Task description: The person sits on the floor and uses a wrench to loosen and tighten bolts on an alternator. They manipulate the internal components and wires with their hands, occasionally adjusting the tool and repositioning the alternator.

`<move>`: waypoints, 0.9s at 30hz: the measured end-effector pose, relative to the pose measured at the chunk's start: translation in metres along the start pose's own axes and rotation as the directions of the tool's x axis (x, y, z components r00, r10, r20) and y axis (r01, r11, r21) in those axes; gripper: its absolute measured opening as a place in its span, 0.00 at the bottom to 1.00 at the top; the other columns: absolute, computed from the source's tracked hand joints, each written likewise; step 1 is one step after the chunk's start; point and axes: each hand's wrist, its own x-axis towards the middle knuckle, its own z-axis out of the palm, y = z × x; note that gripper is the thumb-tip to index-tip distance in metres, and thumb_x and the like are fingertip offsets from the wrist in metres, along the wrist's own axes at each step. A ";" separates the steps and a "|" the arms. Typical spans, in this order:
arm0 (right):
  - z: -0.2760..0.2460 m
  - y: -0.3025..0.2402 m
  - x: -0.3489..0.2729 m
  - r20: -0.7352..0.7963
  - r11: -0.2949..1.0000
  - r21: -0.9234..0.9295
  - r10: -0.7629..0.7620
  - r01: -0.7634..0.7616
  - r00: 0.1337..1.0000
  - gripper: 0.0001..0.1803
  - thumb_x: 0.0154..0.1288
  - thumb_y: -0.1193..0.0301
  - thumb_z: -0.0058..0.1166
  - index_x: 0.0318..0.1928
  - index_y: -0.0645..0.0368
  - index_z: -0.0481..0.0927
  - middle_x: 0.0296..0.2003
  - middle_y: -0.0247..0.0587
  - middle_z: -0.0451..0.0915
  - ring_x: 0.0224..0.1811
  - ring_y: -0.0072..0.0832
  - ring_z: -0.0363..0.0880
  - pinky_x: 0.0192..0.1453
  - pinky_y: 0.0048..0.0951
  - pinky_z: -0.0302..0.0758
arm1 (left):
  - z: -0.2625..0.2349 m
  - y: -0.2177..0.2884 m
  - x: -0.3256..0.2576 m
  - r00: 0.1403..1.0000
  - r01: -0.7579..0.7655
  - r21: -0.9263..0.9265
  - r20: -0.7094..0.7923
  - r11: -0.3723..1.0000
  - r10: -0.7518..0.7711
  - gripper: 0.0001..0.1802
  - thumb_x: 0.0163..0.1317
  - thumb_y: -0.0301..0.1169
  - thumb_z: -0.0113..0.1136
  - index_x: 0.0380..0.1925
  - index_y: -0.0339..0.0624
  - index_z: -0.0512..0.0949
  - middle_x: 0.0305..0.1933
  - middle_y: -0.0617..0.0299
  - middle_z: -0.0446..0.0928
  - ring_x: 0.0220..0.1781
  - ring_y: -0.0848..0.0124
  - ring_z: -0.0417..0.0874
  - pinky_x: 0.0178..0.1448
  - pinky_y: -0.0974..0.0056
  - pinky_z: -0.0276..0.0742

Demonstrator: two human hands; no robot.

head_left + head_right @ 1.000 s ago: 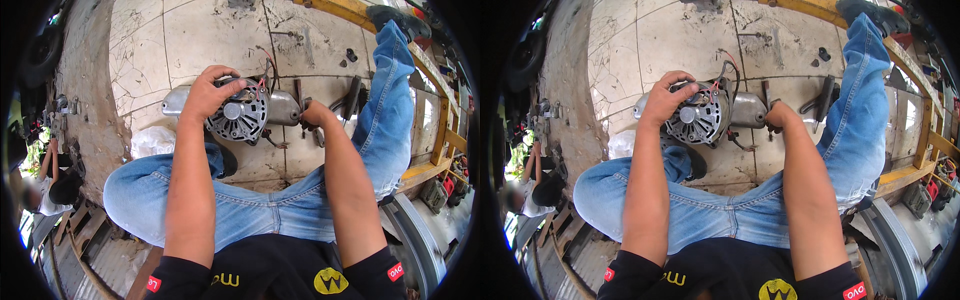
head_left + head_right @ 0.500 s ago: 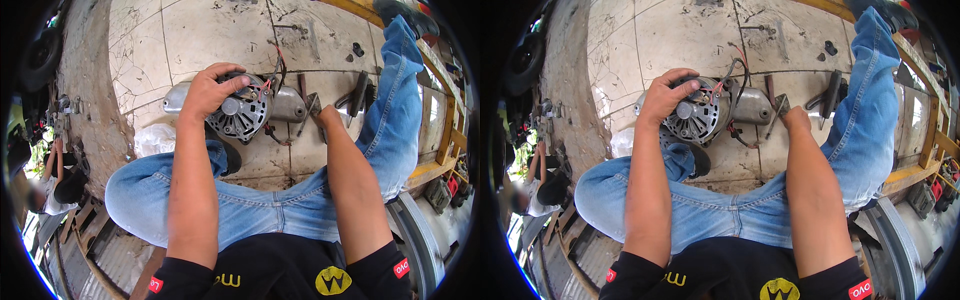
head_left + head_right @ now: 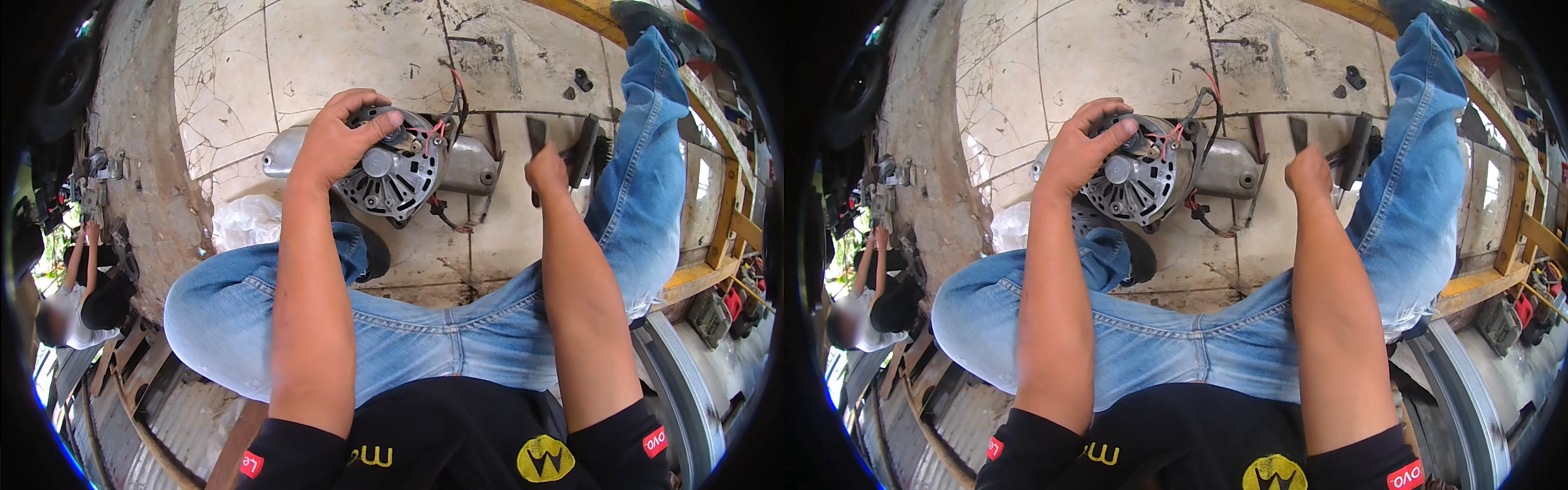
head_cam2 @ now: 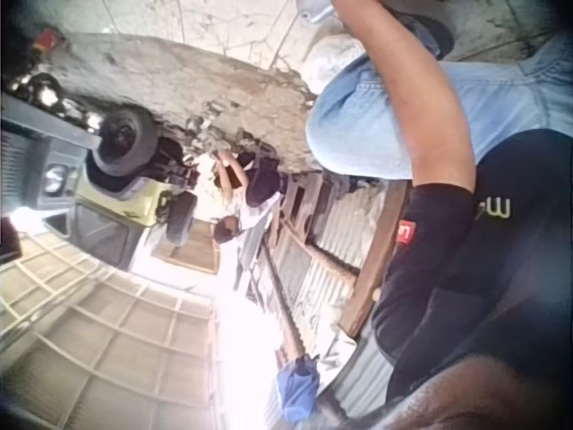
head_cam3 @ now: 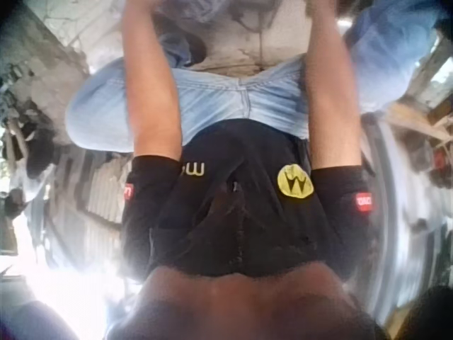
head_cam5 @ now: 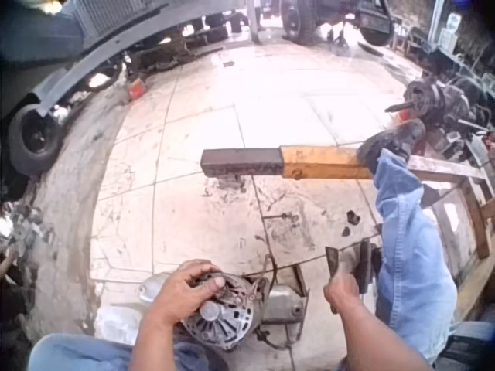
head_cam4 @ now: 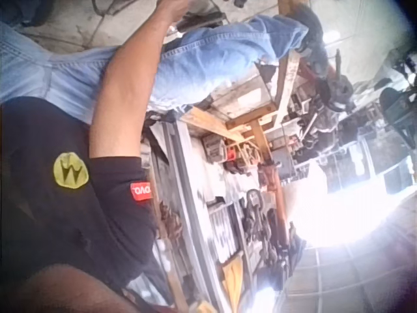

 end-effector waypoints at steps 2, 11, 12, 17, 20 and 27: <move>-0.029 -0.016 0.000 -0.189 0.976 0.171 -0.104 0.137 0.977 0.19 0.65 0.70 0.50 0.55 0.61 0.70 0.51 0.63 0.81 0.58 0.57 0.78 0.61 0.49 0.74 | 0.001 0.001 0.001 1.000 -0.005 0.041 0.003 0.999 0.005 0.25 0.59 0.46 0.73 0.52 0.43 0.83 0.50 0.61 0.83 0.54 0.69 0.80 0.61 0.65 0.74; -0.133 -0.078 -0.115 -0.164 0.435 0.301 -0.853 0.848 0.496 0.14 0.68 0.63 0.56 0.50 0.54 0.73 0.36 0.54 0.83 0.39 0.56 0.80 0.41 0.48 0.75 | 0.003 -0.013 0.004 0.999 0.028 -0.146 -0.011 0.989 -0.030 0.31 0.59 0.50 0.72 0.58 0.45 0.81 0.56 0.52 0.81 0.58 0.66 0.80 0.62 0.63 0.74; -0.133 -0.081 -0.127 -0.097 0.434 0.229 -0.881 0.872 0.464 0.14 0.68 0.62 0.56 0.49 0.53 0.73 0.35 0.52 0.83 0.39 0.55 0.80 0.40 0.49 0.74 | 0.000 -0.014 0.003 0.999 0.049 -0.133 -0.004 0.990 -0.050 0.32 0.58 0.50 0.72 0.59 0.45 0.80 0.56 0.52 0.81 0.58 0.66 0.80 0.61 0.64 0.74; -0.120 -0.087 -0.147 -0.013 0.419 -0.009 -0.908 0.908 0.419 0.12 0.67 0.66 0.56 0.50 0.51 0.74 0.33 0.47 0.83 0.38 0.52 0.81 0.38 0.52 0.74 | -0.002 -0.006 -0.005 0.984 0.165 -0.150 0.089 0.975 -0.153 0.37 0.55 0.52 0.74 0.62 0.46 0.78 0.57 0.50 0.81 0.58 0.63 0.80 0.62 0.63 0.75; -0.110 -0.085 -0.151 -0.037 0.406 -0.031 -0.914 0.913 0.405 0.12 0.67 0.67 0.55 0.50 0.50 0.75 0.33 0.46 0.84 0.38 0.51 0.82 0.38 0.51 0.75 | 0.000 -0.008 -0.006 0.986 0.164 -0.186 0.055 0.969 -0.156 0.38 0.54 0.54 0.74 0.61 0.46 0.79 0.56 0.49 0.81 0.57 0.62 0.81 0.62 0.61 0.75; -0.100 -0.093 -0.154 -0.050 0.433 -0.087 -0.901 0.897 0.430 0.11 0.67 0.68 0.55 0.48 0.51 0.75 0.35 0.46 0.84 0.40 0.51 0.82 0.39 0.51 0.75 | 0.002 -0.018 -0.003 0.992 0.129 -0.238 0.020 0.963 -0.128 0.37 0.55 0.53 0.74 0.61 0.44 0.79 0.55 0.51 0.82 0.54 0.64 0.82 0.59 0.62 0.77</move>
